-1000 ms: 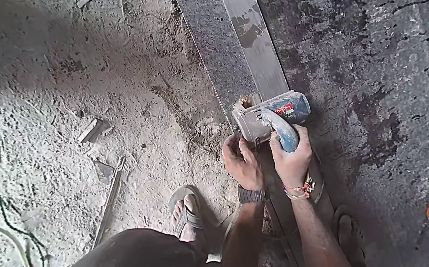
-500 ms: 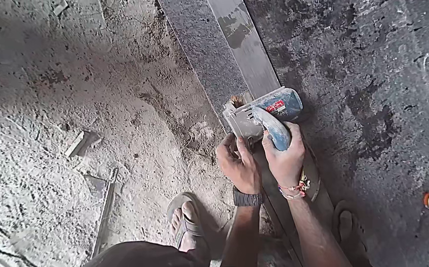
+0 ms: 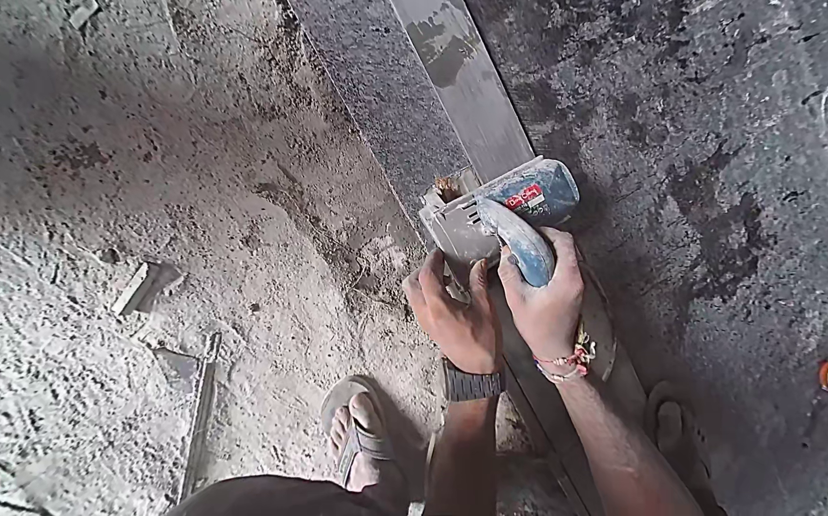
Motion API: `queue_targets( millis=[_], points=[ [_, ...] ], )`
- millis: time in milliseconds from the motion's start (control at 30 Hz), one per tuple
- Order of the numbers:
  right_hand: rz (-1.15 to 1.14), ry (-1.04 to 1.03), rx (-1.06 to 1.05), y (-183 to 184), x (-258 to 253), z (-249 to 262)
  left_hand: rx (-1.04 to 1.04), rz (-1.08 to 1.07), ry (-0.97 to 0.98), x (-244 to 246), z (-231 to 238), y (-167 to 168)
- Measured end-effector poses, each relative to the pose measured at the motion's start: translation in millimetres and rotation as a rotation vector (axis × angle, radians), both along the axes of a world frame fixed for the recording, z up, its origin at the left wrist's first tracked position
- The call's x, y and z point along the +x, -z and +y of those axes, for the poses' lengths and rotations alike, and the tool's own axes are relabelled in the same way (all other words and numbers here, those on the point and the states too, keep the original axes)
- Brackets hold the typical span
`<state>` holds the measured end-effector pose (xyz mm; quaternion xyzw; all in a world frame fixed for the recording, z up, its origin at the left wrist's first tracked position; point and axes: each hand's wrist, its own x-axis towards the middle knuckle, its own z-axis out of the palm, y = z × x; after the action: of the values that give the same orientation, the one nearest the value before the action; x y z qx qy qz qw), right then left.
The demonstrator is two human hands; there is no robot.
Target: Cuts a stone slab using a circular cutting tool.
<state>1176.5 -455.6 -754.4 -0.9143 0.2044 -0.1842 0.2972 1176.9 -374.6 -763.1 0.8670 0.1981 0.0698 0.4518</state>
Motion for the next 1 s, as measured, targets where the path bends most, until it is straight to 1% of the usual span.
queue_targets(
  millis=[367,533,1000],
  points=[
    [-0.017,-0.011,-0.008,2,7,1,0.002,-0.01,0.043,7,7,2],
    [-0.01,-0.014,0.009,1,11,2,-0.017,-0.055,0.035,10,8,6],
    [-0.021,-0.047,0.013,0,20,2,-0.046,-0.076,0.008,20,10,11]
  ],
)
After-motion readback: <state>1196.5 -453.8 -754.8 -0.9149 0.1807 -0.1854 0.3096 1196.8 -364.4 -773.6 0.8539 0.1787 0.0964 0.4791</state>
